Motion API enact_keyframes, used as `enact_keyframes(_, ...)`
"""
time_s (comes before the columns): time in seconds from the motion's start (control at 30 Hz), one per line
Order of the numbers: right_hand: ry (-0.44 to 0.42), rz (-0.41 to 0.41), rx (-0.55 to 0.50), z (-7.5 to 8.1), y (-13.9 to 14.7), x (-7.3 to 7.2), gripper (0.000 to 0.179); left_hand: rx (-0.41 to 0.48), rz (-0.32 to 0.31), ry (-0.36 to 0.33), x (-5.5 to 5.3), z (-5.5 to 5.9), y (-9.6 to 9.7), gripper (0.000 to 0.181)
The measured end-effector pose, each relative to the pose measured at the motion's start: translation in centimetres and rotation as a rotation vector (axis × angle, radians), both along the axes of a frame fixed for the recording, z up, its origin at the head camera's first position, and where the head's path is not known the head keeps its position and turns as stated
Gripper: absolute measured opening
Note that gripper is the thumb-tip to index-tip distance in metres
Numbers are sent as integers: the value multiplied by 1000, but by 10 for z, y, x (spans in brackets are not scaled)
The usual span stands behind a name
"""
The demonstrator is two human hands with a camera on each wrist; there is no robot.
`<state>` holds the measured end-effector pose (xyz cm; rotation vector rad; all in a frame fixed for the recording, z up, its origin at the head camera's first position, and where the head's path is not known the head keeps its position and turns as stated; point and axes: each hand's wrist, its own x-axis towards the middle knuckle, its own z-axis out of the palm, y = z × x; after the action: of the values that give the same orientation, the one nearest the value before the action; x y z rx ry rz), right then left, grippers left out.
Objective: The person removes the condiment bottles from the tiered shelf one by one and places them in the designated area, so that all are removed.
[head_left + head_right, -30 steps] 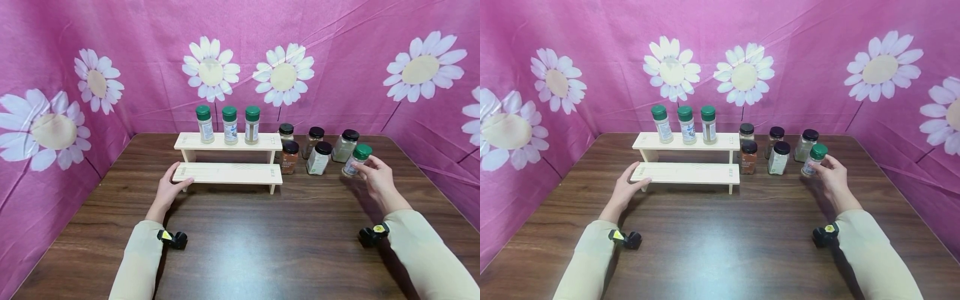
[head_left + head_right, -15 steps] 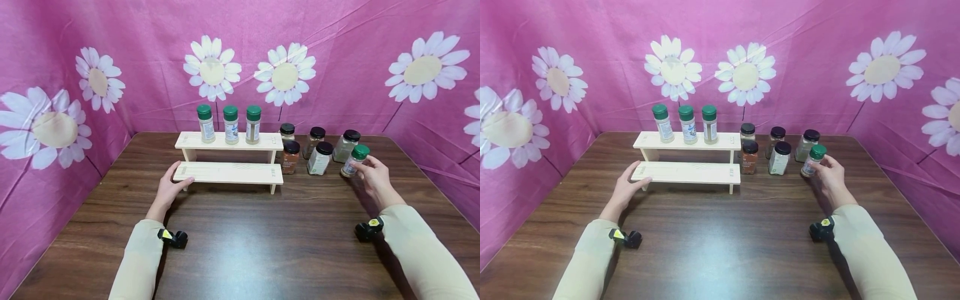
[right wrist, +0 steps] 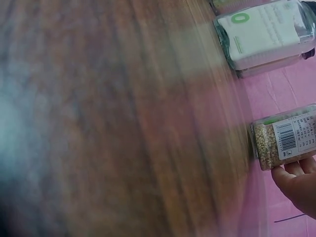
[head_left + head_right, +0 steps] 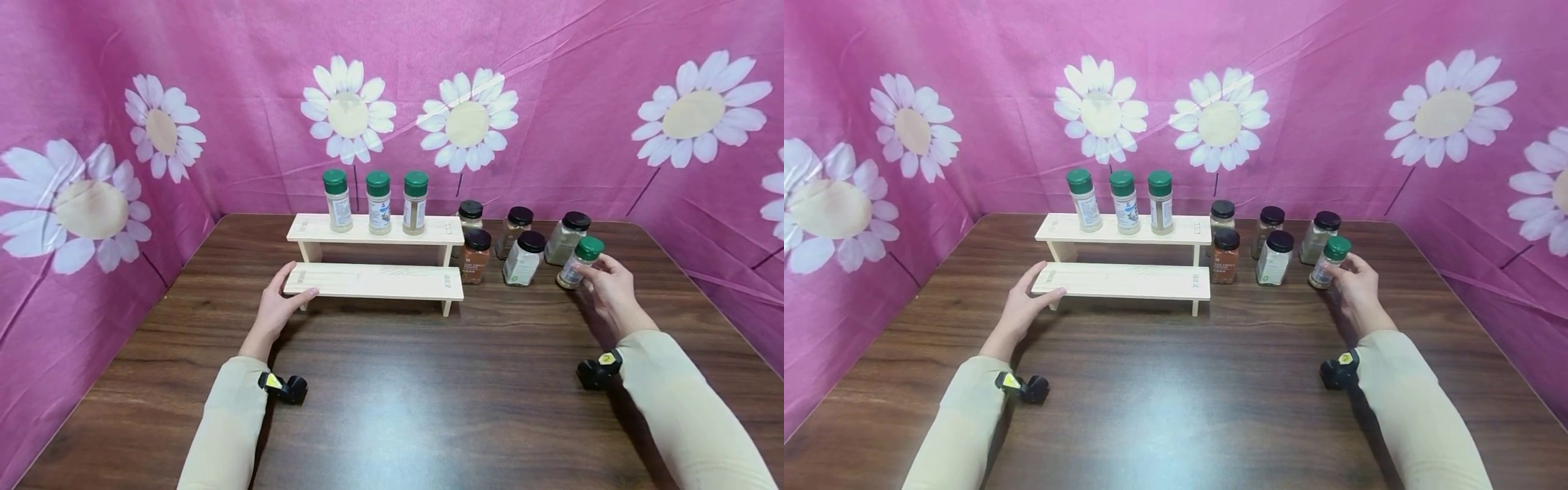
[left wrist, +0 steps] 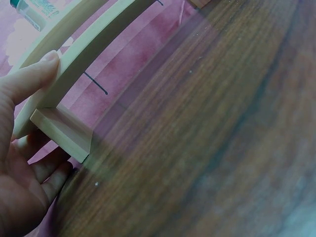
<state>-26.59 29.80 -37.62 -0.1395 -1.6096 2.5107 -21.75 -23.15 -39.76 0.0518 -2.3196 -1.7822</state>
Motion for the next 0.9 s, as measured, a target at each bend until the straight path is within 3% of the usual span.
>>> enact_keyframes(0.9,12,18,-54,-3,2,-1,27,5,-3,1,0,0,1,73)
